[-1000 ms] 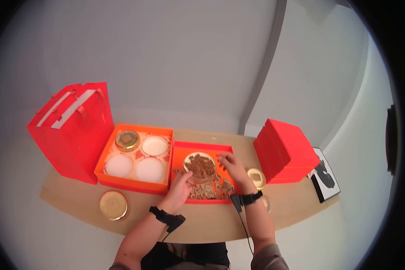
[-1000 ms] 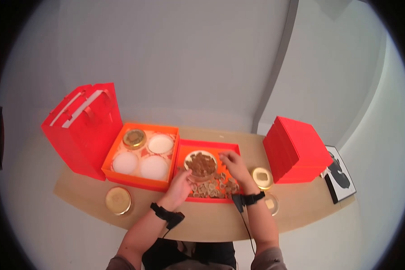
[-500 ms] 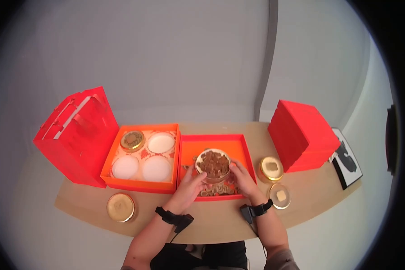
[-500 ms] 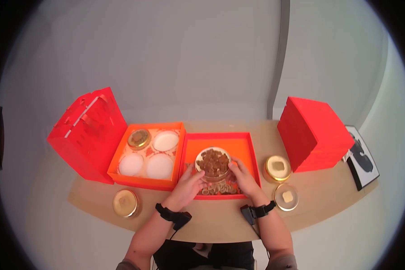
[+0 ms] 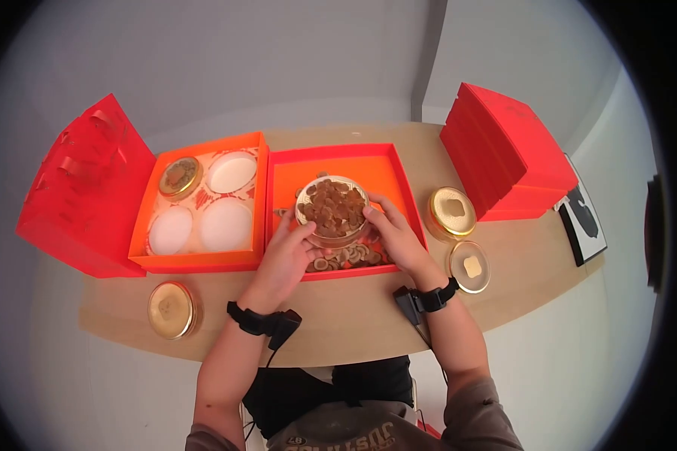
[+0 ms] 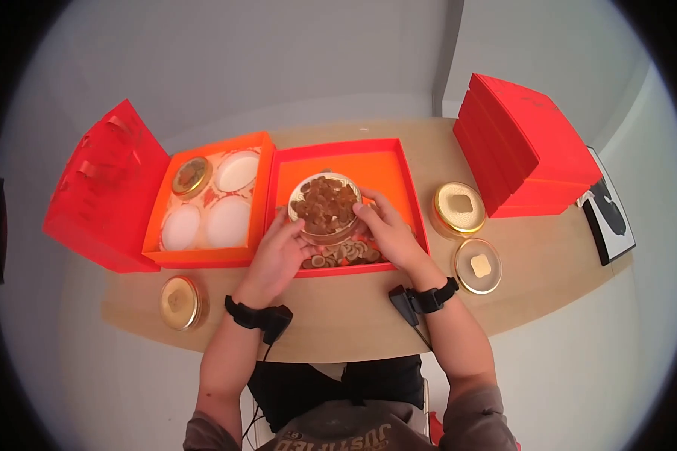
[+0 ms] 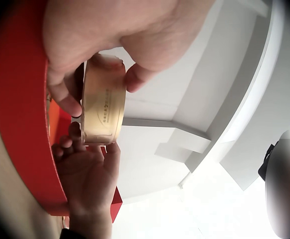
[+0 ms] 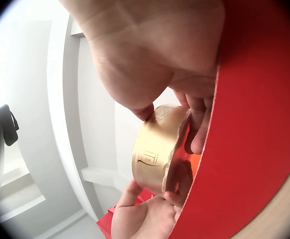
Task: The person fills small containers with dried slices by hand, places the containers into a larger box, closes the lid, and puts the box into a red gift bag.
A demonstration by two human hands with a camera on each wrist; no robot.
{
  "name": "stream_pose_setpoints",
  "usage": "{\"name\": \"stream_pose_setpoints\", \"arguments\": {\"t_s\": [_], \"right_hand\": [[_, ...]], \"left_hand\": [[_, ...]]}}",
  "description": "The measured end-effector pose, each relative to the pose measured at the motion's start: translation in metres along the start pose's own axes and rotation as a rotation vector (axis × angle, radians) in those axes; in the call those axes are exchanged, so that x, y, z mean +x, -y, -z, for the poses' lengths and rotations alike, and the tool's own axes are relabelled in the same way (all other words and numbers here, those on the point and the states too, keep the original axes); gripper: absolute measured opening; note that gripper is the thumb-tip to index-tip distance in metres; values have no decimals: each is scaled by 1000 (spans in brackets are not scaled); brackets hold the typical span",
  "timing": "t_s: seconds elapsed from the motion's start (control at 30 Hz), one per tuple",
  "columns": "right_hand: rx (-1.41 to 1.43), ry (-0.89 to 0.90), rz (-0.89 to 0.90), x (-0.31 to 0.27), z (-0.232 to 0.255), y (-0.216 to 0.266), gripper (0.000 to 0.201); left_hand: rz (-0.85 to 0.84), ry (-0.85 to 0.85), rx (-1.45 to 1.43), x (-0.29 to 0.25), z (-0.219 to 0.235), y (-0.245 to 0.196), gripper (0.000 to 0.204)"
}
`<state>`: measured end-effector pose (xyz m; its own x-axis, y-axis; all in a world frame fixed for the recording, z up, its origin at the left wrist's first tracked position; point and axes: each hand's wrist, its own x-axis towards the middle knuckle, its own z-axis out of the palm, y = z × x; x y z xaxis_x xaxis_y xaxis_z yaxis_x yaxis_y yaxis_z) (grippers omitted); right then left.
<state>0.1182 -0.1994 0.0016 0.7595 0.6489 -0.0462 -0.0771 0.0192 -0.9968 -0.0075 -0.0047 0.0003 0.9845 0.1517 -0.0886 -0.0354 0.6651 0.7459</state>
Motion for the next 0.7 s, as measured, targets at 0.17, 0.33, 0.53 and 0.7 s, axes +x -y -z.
{"name": "stream_pose_setpoints", "arguments": {"t_s": [0.17, 0.33, 0.53, 0.7], "right_hand": [[-48, 6, -27, 0, 0, 0, 52], [-8, -8, -30, -2, -4, 2, 51], [-66, 6, -20, 0, -1, 1, 51], [-79, 9, -2, 1, 0, -2, 51]], "left_hand": [[1, 7, 16, 0, -1, -2, 36], [-2, -5, 43, -1, -5, -4, 36], [3, 8, 23, 0, -2, -4, 51], [9, -4, 21, 0, -1, -3, 52]]}}
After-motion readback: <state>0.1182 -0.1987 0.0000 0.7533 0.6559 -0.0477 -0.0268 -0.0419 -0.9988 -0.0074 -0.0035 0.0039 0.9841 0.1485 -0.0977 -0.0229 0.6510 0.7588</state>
